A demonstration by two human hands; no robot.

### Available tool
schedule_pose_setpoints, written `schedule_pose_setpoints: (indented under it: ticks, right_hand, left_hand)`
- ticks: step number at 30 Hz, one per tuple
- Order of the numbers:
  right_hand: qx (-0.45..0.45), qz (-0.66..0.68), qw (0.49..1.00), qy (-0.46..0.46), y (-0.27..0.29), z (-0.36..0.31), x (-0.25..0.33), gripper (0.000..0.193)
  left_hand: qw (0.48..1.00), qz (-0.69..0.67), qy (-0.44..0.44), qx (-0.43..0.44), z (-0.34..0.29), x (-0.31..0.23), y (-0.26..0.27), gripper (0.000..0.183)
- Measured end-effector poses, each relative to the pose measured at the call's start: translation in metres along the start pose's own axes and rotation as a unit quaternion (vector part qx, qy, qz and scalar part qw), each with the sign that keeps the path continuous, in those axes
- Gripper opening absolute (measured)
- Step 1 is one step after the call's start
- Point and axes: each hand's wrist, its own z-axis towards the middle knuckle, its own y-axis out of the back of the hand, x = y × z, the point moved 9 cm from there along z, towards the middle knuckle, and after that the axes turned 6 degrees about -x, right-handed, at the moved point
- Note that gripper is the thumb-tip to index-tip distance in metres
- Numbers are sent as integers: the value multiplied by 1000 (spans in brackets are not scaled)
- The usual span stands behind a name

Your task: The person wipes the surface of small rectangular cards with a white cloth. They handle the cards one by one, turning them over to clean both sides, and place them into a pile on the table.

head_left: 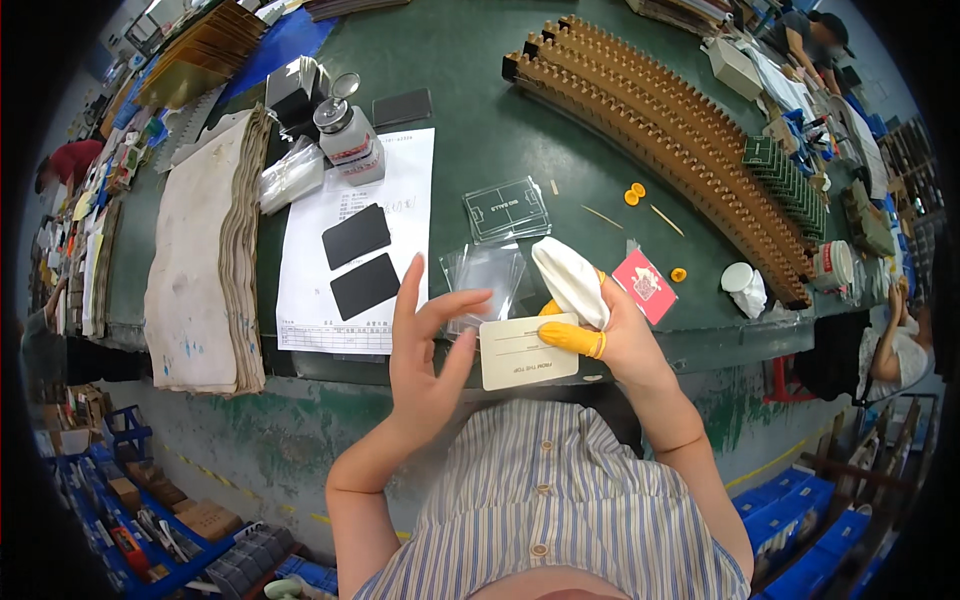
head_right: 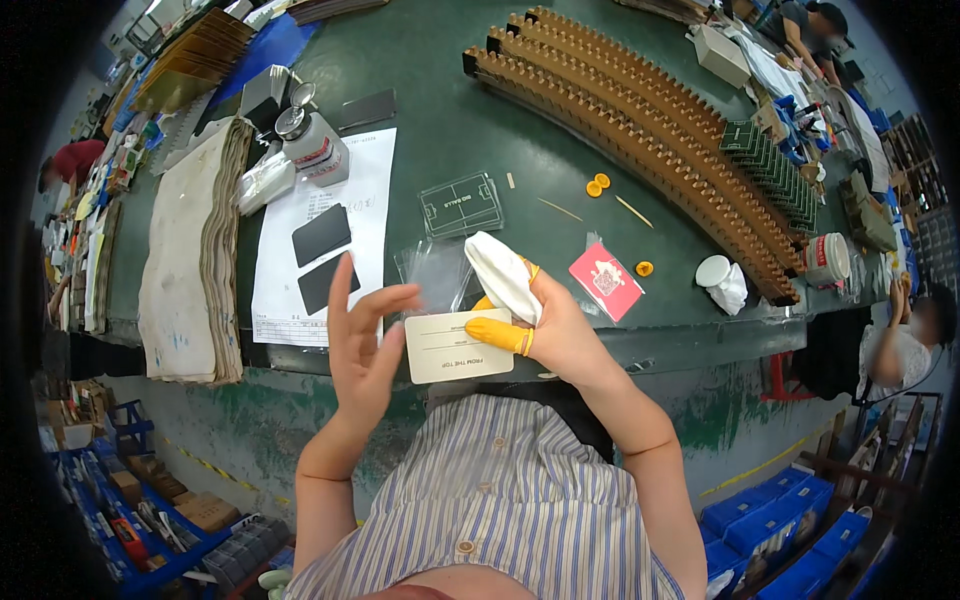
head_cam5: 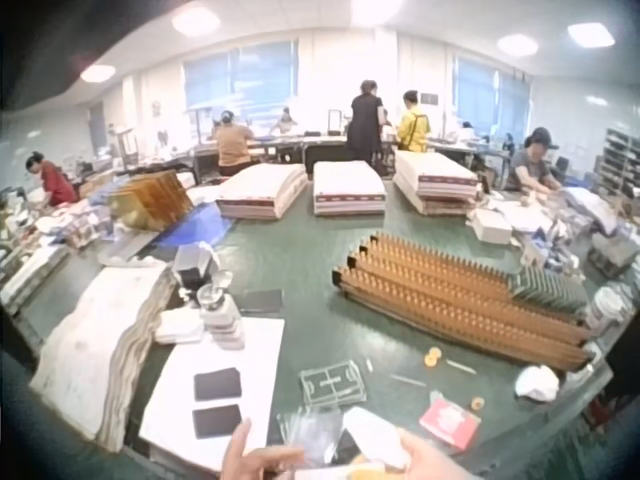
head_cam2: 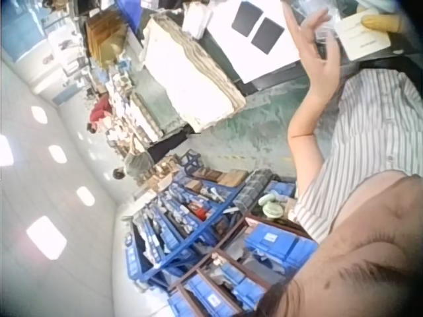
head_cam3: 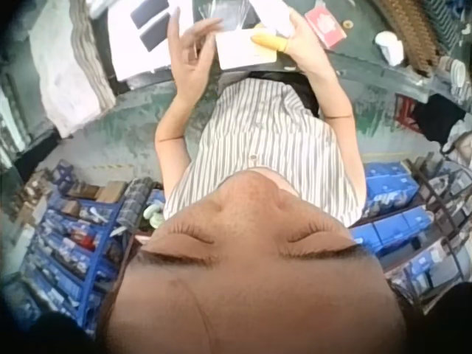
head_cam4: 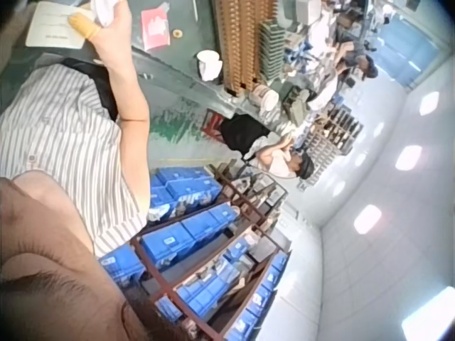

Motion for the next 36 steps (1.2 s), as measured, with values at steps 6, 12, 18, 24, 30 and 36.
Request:
schedule_pose_setpoints:
  ticks: [6, 12, 18, 24, 30, 36]
  right_hand:
    - [-6, 12, 1000, 0, 2, 2, 0, 71]
    - [-39, -82, 990, 106, 10, -1, 5, 54]
    - [-68, -434, 764, 473, 1, -65, 66, 34]
    - [59, -532, 670, 514, -44, -74, 65, 47]
    - [100, -559, 629, 531, -56, -69, 58, 46]
    - [76, -569, 624, 530, -52, -69, 48, 18]
  left_hand:
    - [938, -51, 297, 171, -7, 28, -18, 56]
    - [918, -50, 337, 202, -10, 46, -21, 44]
    - [928, -24, 317, 193, -9, 46, -16, 45]
    - [933, -23, 303, 193, -8, 40, -24, 46]
    - [939, -24, 289, 185, -7, 32, -29, 44]
    - [940, 1, 283, 190, -7, 33, -28, 45]
